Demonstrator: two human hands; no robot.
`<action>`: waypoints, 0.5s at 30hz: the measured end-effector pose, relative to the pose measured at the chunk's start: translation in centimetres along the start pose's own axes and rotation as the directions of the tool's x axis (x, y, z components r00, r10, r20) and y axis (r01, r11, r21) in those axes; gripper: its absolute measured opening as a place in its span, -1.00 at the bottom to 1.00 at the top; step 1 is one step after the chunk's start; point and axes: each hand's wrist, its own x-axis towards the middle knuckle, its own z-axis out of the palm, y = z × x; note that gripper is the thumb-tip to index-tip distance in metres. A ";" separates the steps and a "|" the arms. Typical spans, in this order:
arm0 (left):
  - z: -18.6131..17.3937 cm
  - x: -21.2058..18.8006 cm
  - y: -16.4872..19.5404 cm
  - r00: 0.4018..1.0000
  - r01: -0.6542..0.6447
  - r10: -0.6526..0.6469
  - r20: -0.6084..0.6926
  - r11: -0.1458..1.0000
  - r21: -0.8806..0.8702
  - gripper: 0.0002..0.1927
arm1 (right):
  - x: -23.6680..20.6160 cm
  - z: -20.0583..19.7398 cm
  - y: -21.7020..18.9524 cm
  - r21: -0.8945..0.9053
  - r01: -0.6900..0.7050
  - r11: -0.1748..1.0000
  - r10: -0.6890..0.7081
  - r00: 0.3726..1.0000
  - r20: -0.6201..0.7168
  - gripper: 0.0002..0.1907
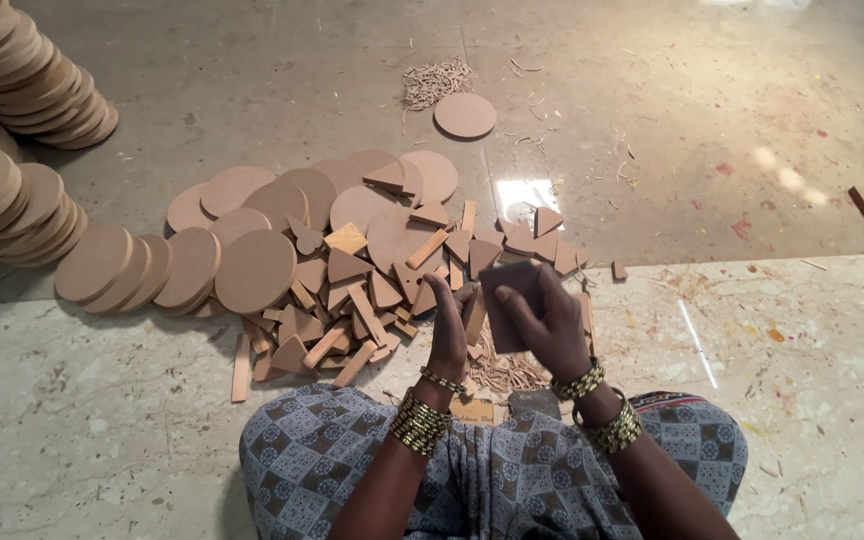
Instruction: The person sits on the floor with a pile of small wooden cutout shapes and sands each piece by hand using a sanding block, rubbing the edges and faces of one piece at a time and setting finished pieces back onto the pile.
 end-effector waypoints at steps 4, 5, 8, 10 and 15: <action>-0.7 -0.3 1.0 0.999 0.034 -0.037 -0.038 0.996 -0.081 0.15 | -1.2 1.1 -1.0 -0.009 -0.090 0.996 0.090 0.986 0.140 -0.67; -0.7 -0.3 1.2 0.994 0.054 -0.062 -0.090 0.995 -0.085 0.11 | -1.1 1.2 -1.1 0.001 -0.121 0.993 0.119 0.980 0.160 -0.68; -0.8 -0.7 2.1 0.994 -0.036 0.063 -0.086 0.959 0.279 0.14 | -0.3 0.8 -1.3 0.211 -0.194 0.958 0.171 0.977 0.125 -0.65; -0.3 -1.4 2.6 0.978 -0.168 0.205 -0.025 0.862 0.479 0.14 | 0.0 -0.1 -1.4 0.325 -0.181 0.928 0.136 0.979 0.154 -0.70; 1.3 -3.4 3.1 0.990 -0.138 0.129 0.056 0.963 0.230 0.07 | -1.3 -1.0 -1.6 0.514 -0.306 0.801 0.182 0.943 0.277 -0.65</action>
